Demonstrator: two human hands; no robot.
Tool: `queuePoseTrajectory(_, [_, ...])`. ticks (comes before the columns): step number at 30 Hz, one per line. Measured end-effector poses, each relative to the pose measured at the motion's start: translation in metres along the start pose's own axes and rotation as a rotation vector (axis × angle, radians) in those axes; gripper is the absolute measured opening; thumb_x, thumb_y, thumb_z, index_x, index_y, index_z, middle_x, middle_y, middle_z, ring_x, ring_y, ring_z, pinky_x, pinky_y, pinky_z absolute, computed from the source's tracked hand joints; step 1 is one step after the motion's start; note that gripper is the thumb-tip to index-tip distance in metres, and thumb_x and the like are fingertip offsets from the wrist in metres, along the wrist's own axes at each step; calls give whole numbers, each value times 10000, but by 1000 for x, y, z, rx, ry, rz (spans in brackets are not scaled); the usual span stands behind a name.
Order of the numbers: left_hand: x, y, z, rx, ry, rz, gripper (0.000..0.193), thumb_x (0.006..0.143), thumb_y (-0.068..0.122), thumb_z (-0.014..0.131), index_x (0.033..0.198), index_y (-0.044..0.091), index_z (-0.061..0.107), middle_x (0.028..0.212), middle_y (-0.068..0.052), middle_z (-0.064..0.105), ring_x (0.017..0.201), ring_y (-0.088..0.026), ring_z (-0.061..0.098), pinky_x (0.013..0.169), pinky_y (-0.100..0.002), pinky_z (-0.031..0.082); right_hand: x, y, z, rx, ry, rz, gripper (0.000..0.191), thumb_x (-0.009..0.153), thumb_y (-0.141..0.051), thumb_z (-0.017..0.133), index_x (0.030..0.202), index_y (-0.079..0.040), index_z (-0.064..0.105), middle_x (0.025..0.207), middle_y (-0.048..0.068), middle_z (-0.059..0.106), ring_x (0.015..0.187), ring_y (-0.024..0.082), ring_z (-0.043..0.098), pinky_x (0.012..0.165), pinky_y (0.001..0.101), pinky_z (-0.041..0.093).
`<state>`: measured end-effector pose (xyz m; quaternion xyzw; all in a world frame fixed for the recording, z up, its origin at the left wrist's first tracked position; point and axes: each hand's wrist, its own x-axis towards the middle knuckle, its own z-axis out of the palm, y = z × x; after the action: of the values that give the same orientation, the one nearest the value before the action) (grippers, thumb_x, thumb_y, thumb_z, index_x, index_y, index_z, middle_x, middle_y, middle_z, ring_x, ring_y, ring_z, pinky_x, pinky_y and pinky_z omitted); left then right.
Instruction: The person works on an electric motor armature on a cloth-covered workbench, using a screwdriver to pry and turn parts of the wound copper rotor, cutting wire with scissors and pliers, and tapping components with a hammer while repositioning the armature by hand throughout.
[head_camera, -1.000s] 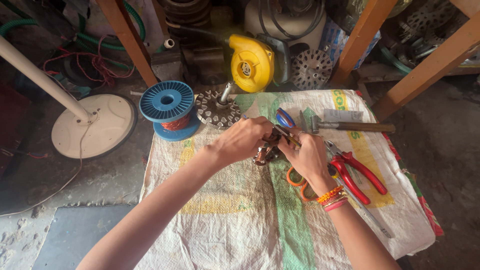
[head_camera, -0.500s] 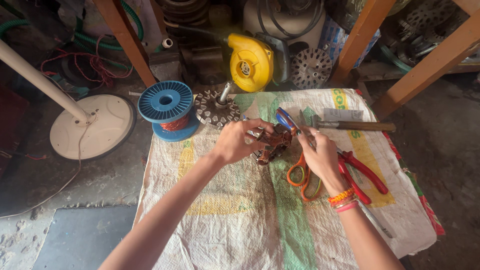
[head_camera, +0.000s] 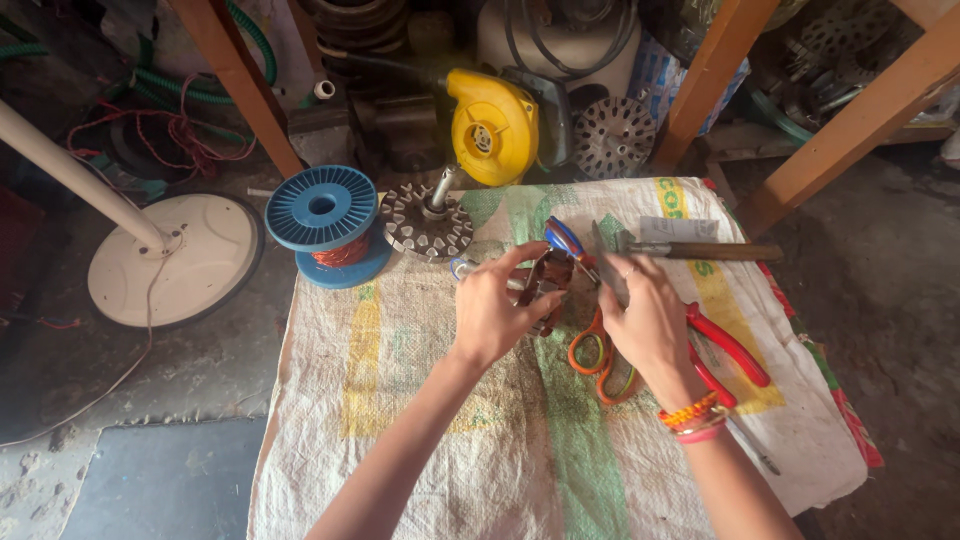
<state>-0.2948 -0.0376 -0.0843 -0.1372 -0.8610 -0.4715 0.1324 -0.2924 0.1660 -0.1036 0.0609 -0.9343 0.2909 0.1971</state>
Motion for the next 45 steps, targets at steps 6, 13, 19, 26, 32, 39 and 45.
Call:
queuePoseTrajectory(6, [-8,8,10,63,113,102,617,695,266,898,1247,112,670,967,-69,802,867,-229,767,792,-360,595,6,-42,-32,305,-162,-277,541,869,-21,679,1392,-137,608,1137,139,750,1024,291,736,863,392,582])
queuePoseTrajectory(13, [-15,6,25,-20,226,188,607,686,276,901,1229,136,667,990,-65,779,912,-226,764,806,-364,598,7,-29,-34,168,-50,-499,465,866,15,698,1308,-127,663,1010,145,762,864,295,755,736,379,598])
queuePoseTrajectory(19, [-12,6,29,47,179,91,584,683,276,924,1211,157,705,905,-42,800,853,-242,739,809,-379,575,10,-4,-18,165,59,-594,236,872,9,730,1093,-66,691,961,120,758,831,260,754,716,344,597])
queuePoseTrajectory(26, [-11,6,26,-55,201,135,598,689,256,909,1224,119,680,1065,-51,792,923,-213,767,846,-360,591,11,8,5,343,85,-504,205,903,31,719,1030,-34,571,982,144,749,915,268,772,744,338,606])
queuePoseTrajectory(32, [-8,6,22,-72,194,88,613,695,246,891,1250,115,665,1113,-68,781,946,-212,781,819,-349,610,17,3,20,405,59,-460,324,939,79,671,1086,-23,401,1035,176,725,948,280,771,769,346,613])
queuePoseTrajectory(39, [-7,10,27,-45,178,31,591,696,252,891,1221,130,649,1048,-71,801,858,-210,790,782,-337,614,19,-6,15,497,48,-278,329,904,101,631,1086,-5,377,1028,167,711,1001,286,761,879,353,571])
queuePoseTrajectory(45, [-11,10,30,-113,196,35,593,720,263,894,1229,132,621,1080,-57,796,900,-188,797,763,-314,634,26,-9,-11,394,-84,-284,341,914,10,708,1107,-35,431,982,136,765,1004,290,767,826,371,570])
